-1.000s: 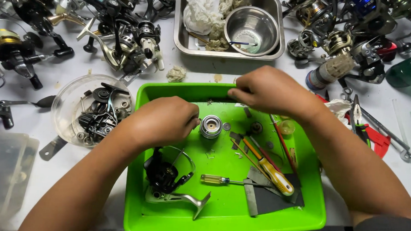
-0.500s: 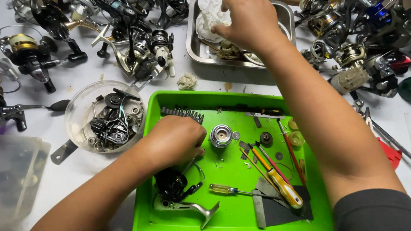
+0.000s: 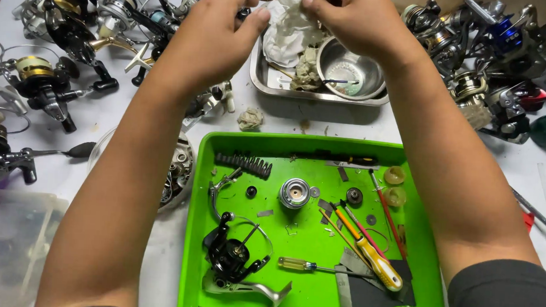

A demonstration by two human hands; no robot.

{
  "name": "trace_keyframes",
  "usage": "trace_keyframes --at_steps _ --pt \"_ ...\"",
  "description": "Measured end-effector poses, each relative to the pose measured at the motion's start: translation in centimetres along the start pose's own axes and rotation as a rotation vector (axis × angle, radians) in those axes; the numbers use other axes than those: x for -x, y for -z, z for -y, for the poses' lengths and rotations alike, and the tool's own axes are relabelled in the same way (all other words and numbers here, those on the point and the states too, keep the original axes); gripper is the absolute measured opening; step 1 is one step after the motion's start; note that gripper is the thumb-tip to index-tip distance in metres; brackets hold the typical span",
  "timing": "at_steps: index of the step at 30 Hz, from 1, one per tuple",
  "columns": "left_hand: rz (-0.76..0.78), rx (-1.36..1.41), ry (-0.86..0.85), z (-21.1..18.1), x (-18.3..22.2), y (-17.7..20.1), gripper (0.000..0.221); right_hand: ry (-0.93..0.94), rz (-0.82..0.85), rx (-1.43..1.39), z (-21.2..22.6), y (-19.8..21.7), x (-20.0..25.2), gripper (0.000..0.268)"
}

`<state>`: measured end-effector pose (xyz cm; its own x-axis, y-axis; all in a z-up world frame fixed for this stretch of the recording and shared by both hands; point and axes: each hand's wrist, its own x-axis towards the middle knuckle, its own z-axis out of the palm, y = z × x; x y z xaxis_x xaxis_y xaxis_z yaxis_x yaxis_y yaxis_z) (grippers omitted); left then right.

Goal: Disassembling, cleaning, and maintaining fishing reels at a workbench using a screwdriver and cloth.

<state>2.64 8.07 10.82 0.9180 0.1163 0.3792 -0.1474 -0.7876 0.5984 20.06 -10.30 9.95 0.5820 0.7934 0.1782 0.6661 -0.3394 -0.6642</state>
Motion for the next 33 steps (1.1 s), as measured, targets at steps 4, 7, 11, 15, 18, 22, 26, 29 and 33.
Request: trace_keyframes --at_steps 4,7,11,15,18,22,26,29,33 --pt "0.030 0.213 -0.110 1.5 -3.7 -3.4 0.036 0.194 0.060 -0.148 0.5 -0.4 0.6 0.015" --pt "-0.097 0.193 0.002 2.4 -4.7 -5.7 0.032 0.323 -0.179 -0.053 -1.1 -1.7 0.1 0.026" --pt "-0.270 0.513 -0.003 2.6 -5.0 -6.2 0.018 0.319 -0.250 -0.366 -0.2 -2.7 0.4 0.002" --pt "-0.255 1.023 0.157 3.5 -5.0 -7.4 0.019 0.584 -0.417 0.141 -0.5 -3.4 0.5 0.031" --pt "-0.123 1.258 0.537 1.9 -4.3 -6.5 0.036 0.677 -0.440 0.138 -0.6 -2.6 0.3 0.007" --pt "-0.011 1.209 0.632 0.1 -2.8 -4.6 0.076 0.362 -0.560 -0.037 -2.9 -2.7 -0.6 0.023" --pt "0.012 1.501 0.529 1.4 -3.5 -6.7 0.068 0.766 -0.519 0.132 0.0 -5.1 0.9 0.003" --pt "0.018 1.658 0.392 1.9 -3.8 -7.6 0.051 0.864 -0.461 0.144 -0.6 -5.8 0.7 0.007" --pt "-0.112 1.627 0.516 -0.2 -3.0 -6.2 0.092 0.665 -0.542 0.181 -2.1 -5.2 -1.0 0.015"
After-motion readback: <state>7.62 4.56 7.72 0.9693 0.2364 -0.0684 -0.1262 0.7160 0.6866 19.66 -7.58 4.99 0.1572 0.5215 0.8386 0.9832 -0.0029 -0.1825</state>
